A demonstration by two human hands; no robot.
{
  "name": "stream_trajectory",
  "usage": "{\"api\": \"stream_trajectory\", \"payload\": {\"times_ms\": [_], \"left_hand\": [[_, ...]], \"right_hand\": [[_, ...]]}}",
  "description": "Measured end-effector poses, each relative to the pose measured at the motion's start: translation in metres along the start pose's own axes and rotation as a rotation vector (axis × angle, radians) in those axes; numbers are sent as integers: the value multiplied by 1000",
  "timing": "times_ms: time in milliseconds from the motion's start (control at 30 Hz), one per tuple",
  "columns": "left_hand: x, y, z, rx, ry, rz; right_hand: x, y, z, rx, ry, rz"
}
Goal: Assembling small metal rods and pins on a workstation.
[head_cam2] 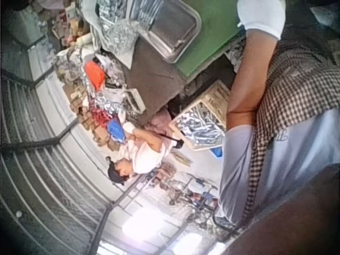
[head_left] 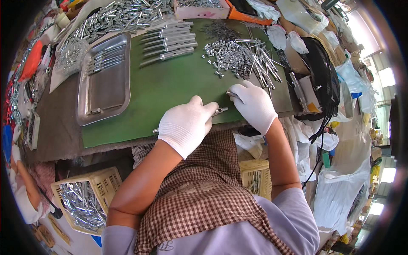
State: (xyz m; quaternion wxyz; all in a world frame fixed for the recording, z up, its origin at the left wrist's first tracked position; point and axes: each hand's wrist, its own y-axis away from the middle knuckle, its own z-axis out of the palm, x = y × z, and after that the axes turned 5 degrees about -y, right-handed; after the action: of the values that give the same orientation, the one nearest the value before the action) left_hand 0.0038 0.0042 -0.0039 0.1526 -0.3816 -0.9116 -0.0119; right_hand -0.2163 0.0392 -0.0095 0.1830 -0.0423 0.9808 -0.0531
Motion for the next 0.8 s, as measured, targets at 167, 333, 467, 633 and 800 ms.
{"api": "stream_trajectory", "payload": {"times_ms": [167, 333, 467, 633, 800], "left_hand": [[-1, -1, 3, -8, 0, 6], [-2, -1, 3, 30, -11, 32], [-3, 0, 3, 53, -9, 35], [-2, 0, 0, 21, -16, 48], [-4, 1, 1, -29, -44, 65]], "right_hand": [[-3, 9, 5, 103, -259, -43], [-25, 17, 1, 50, -318, -89], [-28, 15, 6, 68, -269, -100], [-24, 16, 10, 48, -448, 41], [-24, 17, 13, 43, -505, 47]]}}
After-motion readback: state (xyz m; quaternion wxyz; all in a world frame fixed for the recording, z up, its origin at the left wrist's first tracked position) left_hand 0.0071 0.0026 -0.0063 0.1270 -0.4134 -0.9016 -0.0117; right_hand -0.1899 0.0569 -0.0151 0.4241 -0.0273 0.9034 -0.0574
